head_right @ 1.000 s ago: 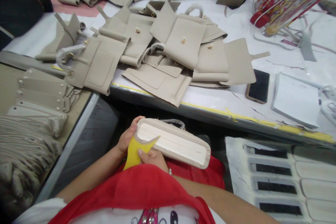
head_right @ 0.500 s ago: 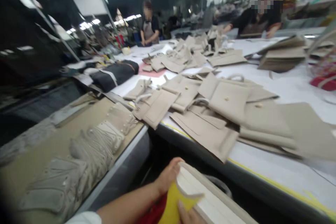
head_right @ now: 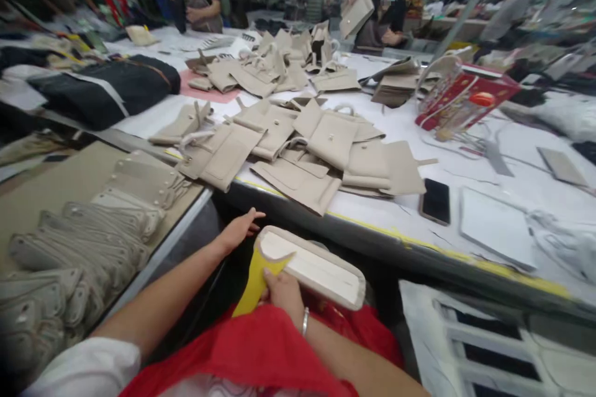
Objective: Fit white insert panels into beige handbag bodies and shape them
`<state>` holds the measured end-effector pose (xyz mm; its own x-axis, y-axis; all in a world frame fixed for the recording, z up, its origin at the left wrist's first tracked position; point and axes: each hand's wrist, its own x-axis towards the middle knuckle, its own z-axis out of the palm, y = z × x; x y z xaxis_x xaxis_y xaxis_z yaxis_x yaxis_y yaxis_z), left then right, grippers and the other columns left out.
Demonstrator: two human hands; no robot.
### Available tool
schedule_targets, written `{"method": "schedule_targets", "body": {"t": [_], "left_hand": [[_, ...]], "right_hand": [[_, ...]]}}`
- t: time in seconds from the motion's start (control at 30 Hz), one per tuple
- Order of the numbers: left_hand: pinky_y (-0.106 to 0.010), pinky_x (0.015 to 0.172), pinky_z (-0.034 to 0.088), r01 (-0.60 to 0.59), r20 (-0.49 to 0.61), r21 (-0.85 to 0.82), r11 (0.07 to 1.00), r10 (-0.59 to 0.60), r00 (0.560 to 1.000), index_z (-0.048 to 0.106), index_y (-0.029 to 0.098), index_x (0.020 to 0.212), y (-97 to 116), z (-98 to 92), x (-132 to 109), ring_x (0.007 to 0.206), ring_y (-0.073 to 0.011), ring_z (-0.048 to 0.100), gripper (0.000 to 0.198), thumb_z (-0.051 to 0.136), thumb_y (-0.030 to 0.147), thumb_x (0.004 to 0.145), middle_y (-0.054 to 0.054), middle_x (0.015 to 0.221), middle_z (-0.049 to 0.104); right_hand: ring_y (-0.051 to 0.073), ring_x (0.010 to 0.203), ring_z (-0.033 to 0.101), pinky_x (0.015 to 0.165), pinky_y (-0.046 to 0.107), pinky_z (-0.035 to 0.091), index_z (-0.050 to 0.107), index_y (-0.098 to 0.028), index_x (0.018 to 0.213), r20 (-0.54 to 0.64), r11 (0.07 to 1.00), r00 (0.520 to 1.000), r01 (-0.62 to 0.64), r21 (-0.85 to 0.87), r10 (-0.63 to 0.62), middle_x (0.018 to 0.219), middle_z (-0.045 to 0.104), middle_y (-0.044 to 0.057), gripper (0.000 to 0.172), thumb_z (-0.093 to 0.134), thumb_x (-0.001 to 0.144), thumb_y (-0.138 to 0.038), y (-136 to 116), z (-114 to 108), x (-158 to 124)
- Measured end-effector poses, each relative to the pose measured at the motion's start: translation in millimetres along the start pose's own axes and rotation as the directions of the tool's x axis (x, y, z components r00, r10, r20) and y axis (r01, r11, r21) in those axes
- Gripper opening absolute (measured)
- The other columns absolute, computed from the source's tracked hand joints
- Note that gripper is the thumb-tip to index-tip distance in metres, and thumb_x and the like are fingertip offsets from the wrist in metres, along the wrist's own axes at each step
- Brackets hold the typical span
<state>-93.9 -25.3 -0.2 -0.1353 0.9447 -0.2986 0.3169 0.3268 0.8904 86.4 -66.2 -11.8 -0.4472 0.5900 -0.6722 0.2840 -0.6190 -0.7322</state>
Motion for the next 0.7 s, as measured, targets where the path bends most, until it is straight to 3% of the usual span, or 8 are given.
{"method": "schedule_targets", "body": {"t": [0.13,0.27,0.4,0.47,0.53,0.57,0.63,0.7], "left_hand": [[-0.03,0.086,0.038,-0.221,-0.016,0.339,0.915,0.24,0.971,0.064,0.019,0.097,18.9,31.8,5.2,0.095,-0.0194,0.055,0.047,0.025,0.044,0.091,-0.008,0.1,0.063],[-0.039,0.087,0.033,-0.203,0.002,0.52,0.83,0.236,0.972,0.063,0.017,0.086,23.9,51.4,2.5,0.092,-0.0241,0.053,0.036,0.039,0.044,0.087,-0.01,0.091,0.06],[-0.039,0.082,0.033,-0.193,0.02,0.787,0.587,0.287,0.958,0.059,0.016,0.092,22.8,55.3,5.3,0.087,-0.0238,0.055,0.042,0.03,0.046,0.09,-0.01,0.087,0.06],[-0.038,0.081,0.033,-0.17,0.007,0.829,0.533,0.295,0.956,0.057,0.016,0.095,23.5,57.5,8.8,0.084,-0.0232,0.056,0.044,0.027,0.048,0.09,-0.01,0.086,0.061],[-0.04,0.084,0.032,-0.131,-0.032,0.805,0.579,0.264,0.964,0.056,0.015,0.096,24.5,60.1,12.3,0.086,-0.0246,0.057,0.045,0.03,0.051,0.088,-0.01,0.084,0.062],[-0.041,0.087,0.031,-0.107,-0.061,0.751,0.651,0.23,0.971,0.056,0.015,0.096,24.8,60.8,13.8,0.089,-0.026,0.057,0.045,0.034,0.053,0.086,-0.011,0.086,0.063],[-0.042,0.091,0.029,-0.057,-0.107,0.556,0.829,0.14,0.984,0.056,0.016,0.098,24.2,59.8,16.2,0.098,-0.0285,0.055,0.045,0.044,0.056,0.081,-0.012,0.091,0.063],[-0.039,0.091,0.033,-0.022,-0.121,0.34,0.94,0.066,0.99,0.056,0.017,0.103,20.8,54.1,17.2,0.1,-0.0277,0.055,0.049,0.042,0.059,0.081,-0.01,0.095,0.064]], "right_hand": [[0.011,0.036,0.049,0.038,0.021,0.038,0.049,-0.019,0.06,-0.065,0.997,0.996,-0.051,0.055,0.055,0.041,0.048,-0.003,0.03,0.047,0.081,-0.04,3.3,3.3,3.4],[0.011,0.036,0.048,0.04,0.022,0.037,0.048,-0.019,0.053,-0.039,0.999,0.999,-0.031,0.021,0.032,0.04,0.047,-0.002,0.035,0.044,0.083,-0.036,3.3,1.7,4.3],[0.012,0.039,0.047,0.043,0.024,0.038,0.051,-0.018,0.051,-0.029,0.999,0.999,-0.039,-0.025,0.038,0.04,0.049,0.0,0.035,0.046,0.083,-0.032,2.5,-4.4,8.6],[0.012,0.039,0.047,0.045,0.024,0.039,0.051,-0.018,0.048,-0.032,0.997,0.998,-0.052,-0.06,0.05,0.039,0.049,0.001,0.037,0.048,0.083,-0.03,0.5,-7.3,11.9],[0.012,0.039,0.047,0.046,0.024,0.039,0.05,-0.017,0.045,-0.041,0.994,0.997,-0.066,-0.092,0.062,0.039,0.05,0.002,0.041,0.048,0.084,-0.029,-2.2,-8.3,14.2],[0.012,0.039,0.048,0.047,0.025,0.04,0.049,-0.017,0.045,-0.043,0.994,0.997,-0.071,-0.087,0.067,0.039,0.05,0.003,0.042,0.047,0.085,-0.029,-3.6,-8.0,14.3],[0.012,0.038,0.047,0.046,0.024,0.039,0.048,-0.018,0.046,-0.028,0.997,0.998,-0.064,-0.047,0.063,0.039,0.05,0.003,0.042,0.044,0.086,-0.029,-6.2,-6.7,11.2],[0.012,0.037,0.046,0.044,0.023,0.038,0.048,-0.017,0.047,0.013,1.0,1.0,-0.017,-0.011,0.018,0.038,0.049,0.002,0.04,0.045,0.085,-0.03,-8.6,-7.2,2.2]]}}
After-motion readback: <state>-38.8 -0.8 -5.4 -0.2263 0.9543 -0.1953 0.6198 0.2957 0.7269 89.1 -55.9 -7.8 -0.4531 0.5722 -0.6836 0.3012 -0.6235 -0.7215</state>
